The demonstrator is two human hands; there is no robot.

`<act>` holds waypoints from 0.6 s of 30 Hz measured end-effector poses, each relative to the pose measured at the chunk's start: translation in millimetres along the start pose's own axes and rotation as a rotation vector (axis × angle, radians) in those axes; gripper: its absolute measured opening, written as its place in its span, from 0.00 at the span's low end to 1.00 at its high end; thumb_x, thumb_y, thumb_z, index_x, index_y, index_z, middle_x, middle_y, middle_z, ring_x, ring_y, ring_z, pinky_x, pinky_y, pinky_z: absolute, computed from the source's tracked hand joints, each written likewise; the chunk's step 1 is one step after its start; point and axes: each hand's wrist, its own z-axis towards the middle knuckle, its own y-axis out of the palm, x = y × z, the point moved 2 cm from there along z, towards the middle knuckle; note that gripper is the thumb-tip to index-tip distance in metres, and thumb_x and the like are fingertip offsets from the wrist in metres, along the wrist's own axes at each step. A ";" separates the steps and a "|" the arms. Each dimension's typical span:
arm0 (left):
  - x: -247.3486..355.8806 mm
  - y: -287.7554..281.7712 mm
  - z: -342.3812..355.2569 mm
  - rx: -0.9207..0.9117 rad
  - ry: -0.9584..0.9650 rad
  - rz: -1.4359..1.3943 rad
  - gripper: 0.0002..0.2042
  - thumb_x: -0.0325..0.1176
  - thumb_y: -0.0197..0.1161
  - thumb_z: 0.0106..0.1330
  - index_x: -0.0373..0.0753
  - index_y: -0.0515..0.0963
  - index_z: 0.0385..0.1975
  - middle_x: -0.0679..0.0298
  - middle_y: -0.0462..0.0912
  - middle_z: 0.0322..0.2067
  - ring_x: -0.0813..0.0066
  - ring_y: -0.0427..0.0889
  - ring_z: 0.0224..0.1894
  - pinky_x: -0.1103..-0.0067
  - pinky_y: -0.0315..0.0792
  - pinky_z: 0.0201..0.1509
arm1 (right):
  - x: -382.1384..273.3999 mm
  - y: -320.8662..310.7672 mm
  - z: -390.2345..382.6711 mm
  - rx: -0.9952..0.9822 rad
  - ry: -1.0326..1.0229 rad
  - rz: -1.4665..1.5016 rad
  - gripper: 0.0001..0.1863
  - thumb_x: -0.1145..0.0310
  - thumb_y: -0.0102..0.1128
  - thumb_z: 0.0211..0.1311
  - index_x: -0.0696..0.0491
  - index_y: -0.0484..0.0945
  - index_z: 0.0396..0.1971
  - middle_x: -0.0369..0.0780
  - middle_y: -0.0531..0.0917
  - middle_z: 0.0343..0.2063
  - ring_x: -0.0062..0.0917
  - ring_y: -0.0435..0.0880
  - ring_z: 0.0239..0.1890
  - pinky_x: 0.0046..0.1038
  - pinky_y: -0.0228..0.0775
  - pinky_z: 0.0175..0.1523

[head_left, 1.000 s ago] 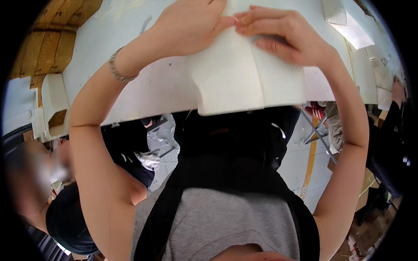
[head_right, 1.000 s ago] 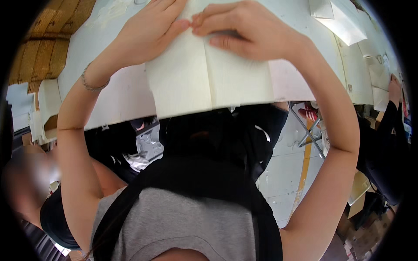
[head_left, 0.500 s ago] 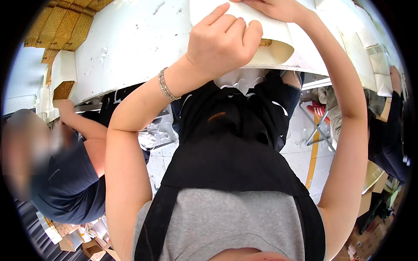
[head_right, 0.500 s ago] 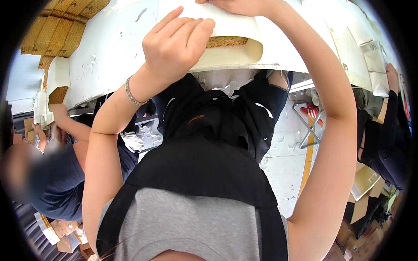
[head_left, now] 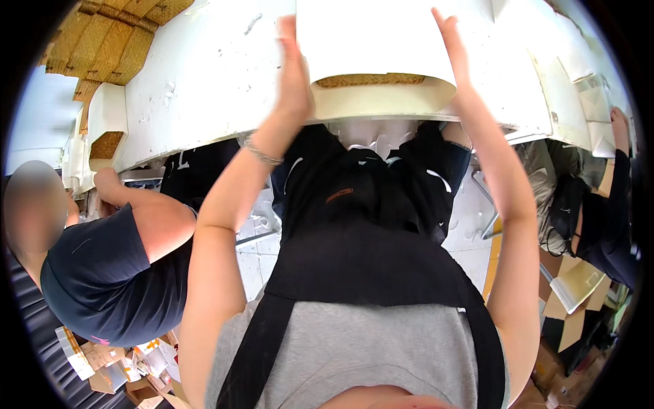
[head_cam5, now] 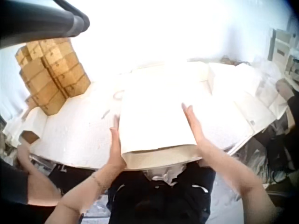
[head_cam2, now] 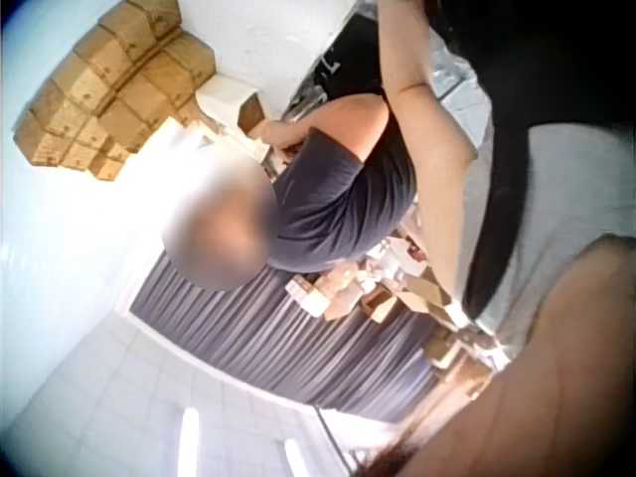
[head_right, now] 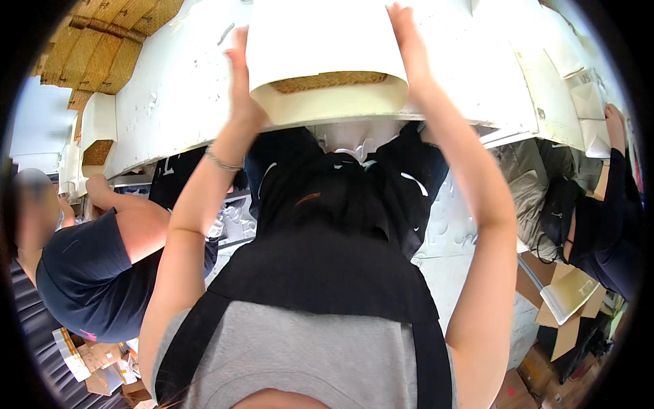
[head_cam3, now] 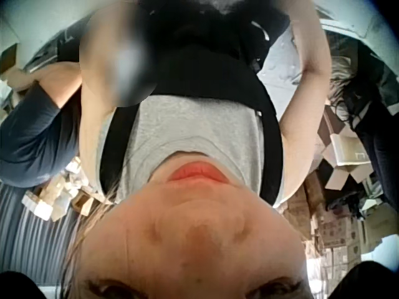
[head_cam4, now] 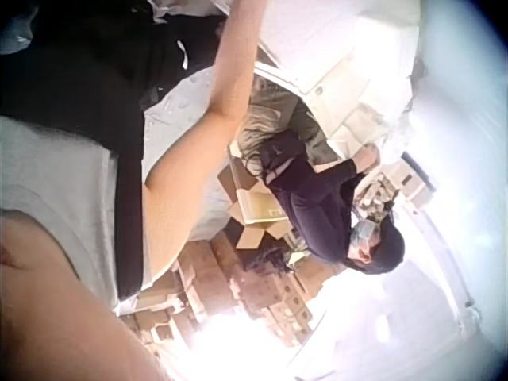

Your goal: The person wraps woven baskets in white paper on a table. They fold the paper around each basket, smooth the edges, and secure the package with clear tape. The process is repeated for multiple baskets, with the person handling each item individually.

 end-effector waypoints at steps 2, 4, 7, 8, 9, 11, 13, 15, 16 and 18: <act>5.5 40.9 7.3 0.039 0.061 -0.214 0.40 0.67 0.30 0.72 0.46 0.40 0.76 0.62 0.48 0.74 0.67 0.46 0.76 0.69 0.46 0.77 | -8.8 24.4 -16.0 0.069 0.187 0.218 0.37 0.40 0.21 0.76 0.51 0.53 0.72 0.41 0.63 0.70 0.33 0.69 0.67 0.38 0.67 0.66; 2.2 43.8 15.4 0.092 0.083 -0.328 0.40 0.68 0.31 0.72 0.47 0.42 0.75 0.63 0.51 0.73 0.67 0.50 0.74 0.69 0.48 0.76 | -25.8 40.6 -14.3 0.172 0.346 0.521 0.29 0.51 0.34 0.78 0.49 0.59 0.71 0.40 0.66 0.69 0.33 0.68 0.68 0.37 0.68 0.67; -10.8 42.8 29.4 0.143 0.031 -0.340 0.41 0.70 0.32 0.70 0.47 0.43 0.75 0.63 0.52 0.73 0.68 0.52 0.73 0.69 0.49 0.75 | 0.6 29.3 11.3 0.045 0.156 0.584 0.38 0.40 0.35 0.75 0.54 0.55 0.72 0.45 0.65 0.69 0.35 0.62 0.70 0.35 0.56 0.71; -2.7 47.7 26.2 0.129 0.009 -0.313 0.42 0.70 0.32 0.70 0.47 0.41 0.75 0.63 0.51 0.73 0.67 0.51 0.74 0.69 0.48 0.76 | 8.4 17.1 18.3 0.046 0.105 0.466 0.38 0.41 0.35 0.75 0.53 0.52 0.73 0.45 0.61 0.71 0.36 0.59 0.72 0.37 0.55 0.71; -8.3 37.8 30.8 0.059 0.010 -0.253 0.43 0.71 0.31 0.70 0.46 0.40 0.76 0.62 0.49 0.74 0.66 0.49 0.75 0.68 0.47 0.76 | 14.6 3.8 26.1 0.040 0.054 0.351 0.38 0.42 0.35 0.75 0.53 0.49 0.74 0.45 0.57 0.72 0.37 0.56 0.73 0.39 0.54 0.72; -28.2 -8.0 43.9 -0.136 0.035 -0.093 0.44 0.70 0.30 0.69 0.44 0.36 0.76 0.61 0.45 0.76 0.64 0.44 0.76 0.67 0.44 0.77 | 8.5 -14.3 20.1 -0.026 -0.123 -0.013 0.40 0.42 0.38 0.75 0.53 0.43 0.75 0.45 0.50 0.74 0.39 0.51 0.75 0.41 0.51 0.73; -3.0 -43.7 58.0 -0.288 0.347 0.360 0.42 0.60 0.39 0.67 0.40 0.36 0.74 0.55 0.41 0.75 0.55 0.40 0.77 0.64 0.44 0.77 | -30.7 -26.1 4.8 -0.130 -0.395 -0.533 0.44 0.41 0.42 0.73 0.52 0.39 0.75 0.45 0.45 0.76 0.41 0.47 0.76 0.42 0.47 0.74; 15.2 -56.8 67.6 -0.276 0.580 0.712 0.45 0.45 0.66 0.61 0.32 0.48 0.72 0.43 0.50 0.73 0.39 0.45 0.75 0.59 0.46 0.76 | -43.0 -51.6 17.7 -0.289 -0.468 -0.680 0.49 0.41 0.51 0.68 0.53 0.37 0.75 0.47 0.42 0.76 0.42 0.44 0.77 0.41 0.45 0.75; 16.9 -52.7 74.6 -0.328 0.681 0.745 0.46 0.45 0.68 0.59 0.33 0.50 0.72 0.44 0.52 0.72 0.39 0.47 0.74 0.59 0.47 0.76 | -50.4 -52.1 24.0 -0.372 -0.510 -0.749 0.52 0.42 0.56 0.66 0.53 0.36 0.75 0.47 0.41 0.76 0.42 0.43 0.77 0.40 0.43 0.76; 14.2 -37.6 92.6 -0.431 0.885 0.805 0.47 0.45 0.71 0.55 0.35 0.53 0.72 0.45 0.56 0.71 0.38 0.50 0.74 0.58 0.49 0.76 | -65.0 -45.4 26.4 -0.543 -0.601 -1.023 0.56 0.46 0.64 0.60 0.53 0.37 0.75 0.50 0.40 0.75 0.44 0.40 0.77 0.43 0.43 0.76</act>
